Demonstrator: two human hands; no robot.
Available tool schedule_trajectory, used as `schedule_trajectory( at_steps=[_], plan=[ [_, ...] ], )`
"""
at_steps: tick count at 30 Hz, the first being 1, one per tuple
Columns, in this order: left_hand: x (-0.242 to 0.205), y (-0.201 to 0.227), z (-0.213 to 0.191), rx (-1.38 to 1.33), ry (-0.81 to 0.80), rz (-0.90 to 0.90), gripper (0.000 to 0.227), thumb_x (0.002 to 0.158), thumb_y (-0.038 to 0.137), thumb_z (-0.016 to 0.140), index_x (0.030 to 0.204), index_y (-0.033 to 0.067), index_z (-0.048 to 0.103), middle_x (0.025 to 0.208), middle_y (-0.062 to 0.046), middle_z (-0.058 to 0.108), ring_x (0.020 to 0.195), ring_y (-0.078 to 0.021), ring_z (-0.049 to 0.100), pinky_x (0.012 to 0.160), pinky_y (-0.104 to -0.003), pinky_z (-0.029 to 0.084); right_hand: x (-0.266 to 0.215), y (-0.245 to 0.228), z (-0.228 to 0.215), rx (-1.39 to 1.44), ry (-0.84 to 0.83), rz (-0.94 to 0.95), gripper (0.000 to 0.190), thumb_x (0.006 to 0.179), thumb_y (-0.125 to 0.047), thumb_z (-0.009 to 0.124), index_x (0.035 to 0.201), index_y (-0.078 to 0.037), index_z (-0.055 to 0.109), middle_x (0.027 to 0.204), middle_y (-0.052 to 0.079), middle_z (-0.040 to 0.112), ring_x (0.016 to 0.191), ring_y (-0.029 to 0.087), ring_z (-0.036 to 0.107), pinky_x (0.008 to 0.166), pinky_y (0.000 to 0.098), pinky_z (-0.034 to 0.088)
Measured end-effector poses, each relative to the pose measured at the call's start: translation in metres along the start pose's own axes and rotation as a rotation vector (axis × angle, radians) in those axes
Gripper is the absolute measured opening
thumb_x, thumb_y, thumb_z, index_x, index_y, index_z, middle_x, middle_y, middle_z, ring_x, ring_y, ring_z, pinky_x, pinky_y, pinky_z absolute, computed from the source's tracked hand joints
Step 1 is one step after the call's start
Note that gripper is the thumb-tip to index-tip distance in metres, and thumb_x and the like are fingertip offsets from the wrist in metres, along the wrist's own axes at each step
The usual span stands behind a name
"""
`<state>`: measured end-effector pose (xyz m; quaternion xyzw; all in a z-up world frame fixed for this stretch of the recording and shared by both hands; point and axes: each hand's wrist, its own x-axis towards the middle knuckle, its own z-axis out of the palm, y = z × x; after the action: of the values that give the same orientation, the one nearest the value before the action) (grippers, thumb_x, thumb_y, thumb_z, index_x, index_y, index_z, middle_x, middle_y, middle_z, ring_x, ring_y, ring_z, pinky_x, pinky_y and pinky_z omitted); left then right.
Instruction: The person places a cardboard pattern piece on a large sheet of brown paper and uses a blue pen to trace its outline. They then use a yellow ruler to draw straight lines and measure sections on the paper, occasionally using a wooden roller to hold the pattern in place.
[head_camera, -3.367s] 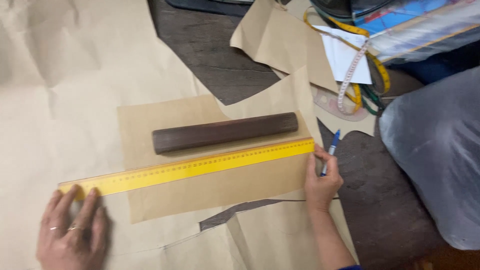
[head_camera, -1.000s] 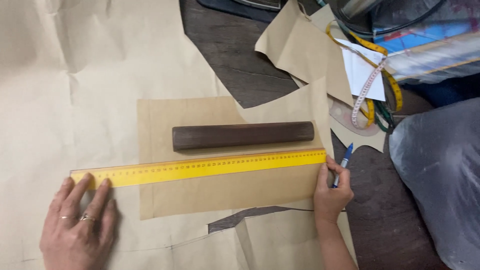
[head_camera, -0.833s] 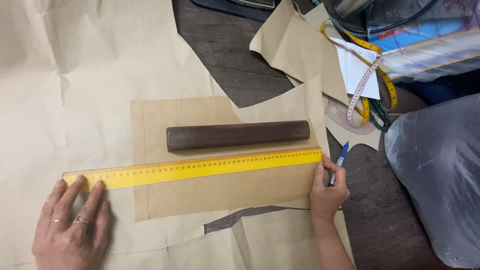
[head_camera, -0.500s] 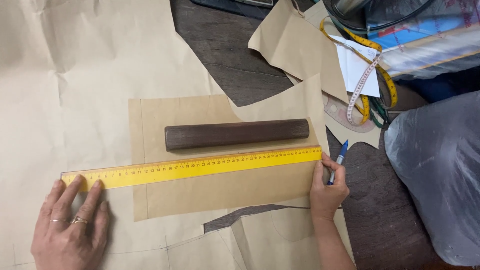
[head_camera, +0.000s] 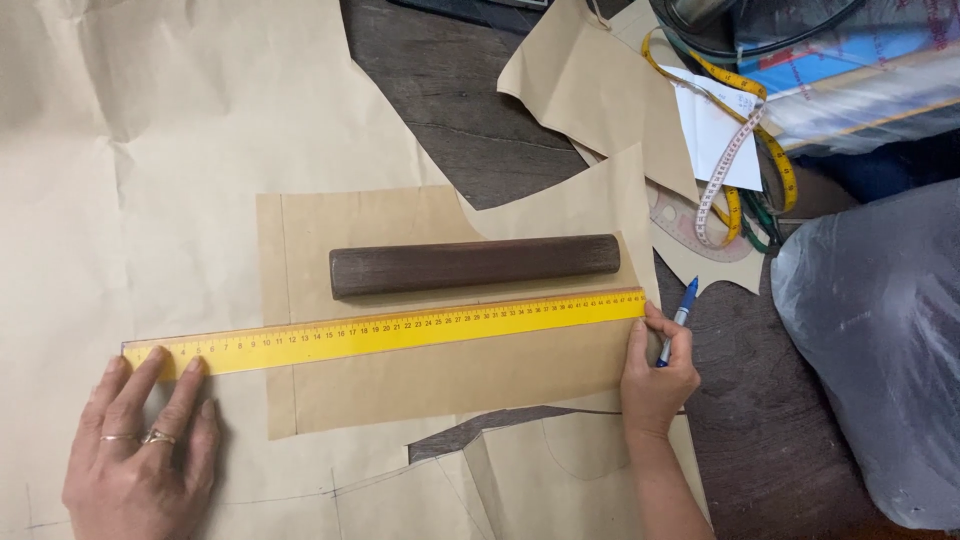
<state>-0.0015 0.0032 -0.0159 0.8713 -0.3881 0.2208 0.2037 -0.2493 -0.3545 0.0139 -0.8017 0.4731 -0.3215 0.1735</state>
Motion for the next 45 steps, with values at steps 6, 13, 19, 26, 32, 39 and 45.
schedule_trajectory(
  at_steps=[6, 13, 19, 26, 32, 39, 45],
  plan=[
    [0.01, 0.008, -0.004, 0.012, 0.025, -0.004, 0.02, 0.097, 0.005, 0.076, 0.116, 0.0052, 0.078, 0.128, -0.018, 0.071, 0.119, -0.0408, 0.069, 0.104, -0.045, 0.058, 0.001, 0.004, -0.001, -0.029, 0.022, -0.1, 0.008, 0.095, -0.004, 0.061, 0.1, 0.0, 0.056, 0.117, 0.02, 0.067, 0.108, 0.029, 0.066, 0.086, 0.0367, 0.054],
    [0.019, 0.006, -0.013, -0.071, -0.072, -0.012, 0.028, 0.09, 0.009, 0.065, 0.117, 0.0044, 0.07, 0.126, -0.02, 0.063, 0.118, -0.0425, 0.059, 0.104, -0.047, 0.051, -0.002, 0.02, 0.004, -0.05, 0.087, -0.279, 0.004, 0.1, 0.004, 0.062, 0.104, 0.004, 0.06, 0.114, 0.02, 0.069, 0.102, 0.031, 0.068, 0.088, 0.0394, 0.051],
    [0.013, 0.002, -0.011, 0.052, -0.101, -0.018, 0.034, 0.089, 0.023, 0.063, 0.122, 0.0158, 0.067, 0.13, -0.01, 0.062, 0.121, -0.0314, 0.058, 0.106, -0.046, 0.041, -0.006, 0.021, 0.003, -0.073, 0.088, -0.272, 0.004, 0.102, 0.007, 0.063, 0.104, 0.008, 0.06, 0.116, 0.023, 0.07, 0.102, 0.033, 0.069, 0.087, 0.0413, 0.053],
    [0.025, 0.006, -0.014, 0.199, -0.281, 0.024, 0.046, 0.091, 0.044, 0.055, 0.12, 0.0096, 0.064, 0.126, -0.018, 0.063, 0.112, -0.0332, 0.062, 0.104, -0.044, 0.043, -0.007, 0.025, 0.003, -0.075, 0.072, -0.265, 0.008, 0.103, 0.007, 0.065, 0.108, 0.011, 0.061, 0.116, 0.021, 0.07, 0.098, 0.033, 0.067, 0.087, 0.0438, 0.053],
    [0.051, 0.017, -0.024, 0.199, -0.833, 0.034, 0.078, 0.086, 0.076, 0.035, 0.147, 0.0271, 0.033, 0.137, -0.038, 0.037, 0.125, -0.0496, 0.041, 0.104, -0.051, 0.034, -0.007, 0.027, 0.003, -0.039, 0.082, -0.298, 0.008, 0.1, 0.011, 0.064, 0.106, 0.01, 0.059, 0.116, 0.024, 0.069, 0.1, 0.034, 0.067, 0.085, 0.0418, 0.054],
    [0.09, 0.042, -0.041, 0.318, -1.232, 0.108, 0.091, 0.082, 0.086, 0.037, 0.154, 0.0389, 0.009, 0.137, -0.049, 0.029, 0.118, -0.0547, 0.048, 0.094, -0.05, 0.043, -0.006, 0.038, 0.006, -0.04, 0.108, -0.304, 0.007, 0.1, 0.008, 0.064, 0.106, 0.008, 0.062, 0.112, 0.02, 0.07, 0.093, 0.03, 0.066, 0.085, 0.0411, 0.053],
    [0.094, 0.049, -0.033, 0.277, -1.315, -0.026, 0.095, 0.076, 0.088, 0.044, 0.153, 0.0428, 0.01, 0.139, -0.053, 0.02, 0.119, -0.0587, 0.043, 0.096, -0.053, 0.037, -0.004, 0.012, 0.001, 0.151, 0.176, -0.247, 0.005, 0.11, 0.005, 0.054, 0.112, 0.007, 0.057, 0.11, 0.025, 0.066, 0.104, 0.034, 0.065, 0.09, 0.0417, 0.05]
  ],
)
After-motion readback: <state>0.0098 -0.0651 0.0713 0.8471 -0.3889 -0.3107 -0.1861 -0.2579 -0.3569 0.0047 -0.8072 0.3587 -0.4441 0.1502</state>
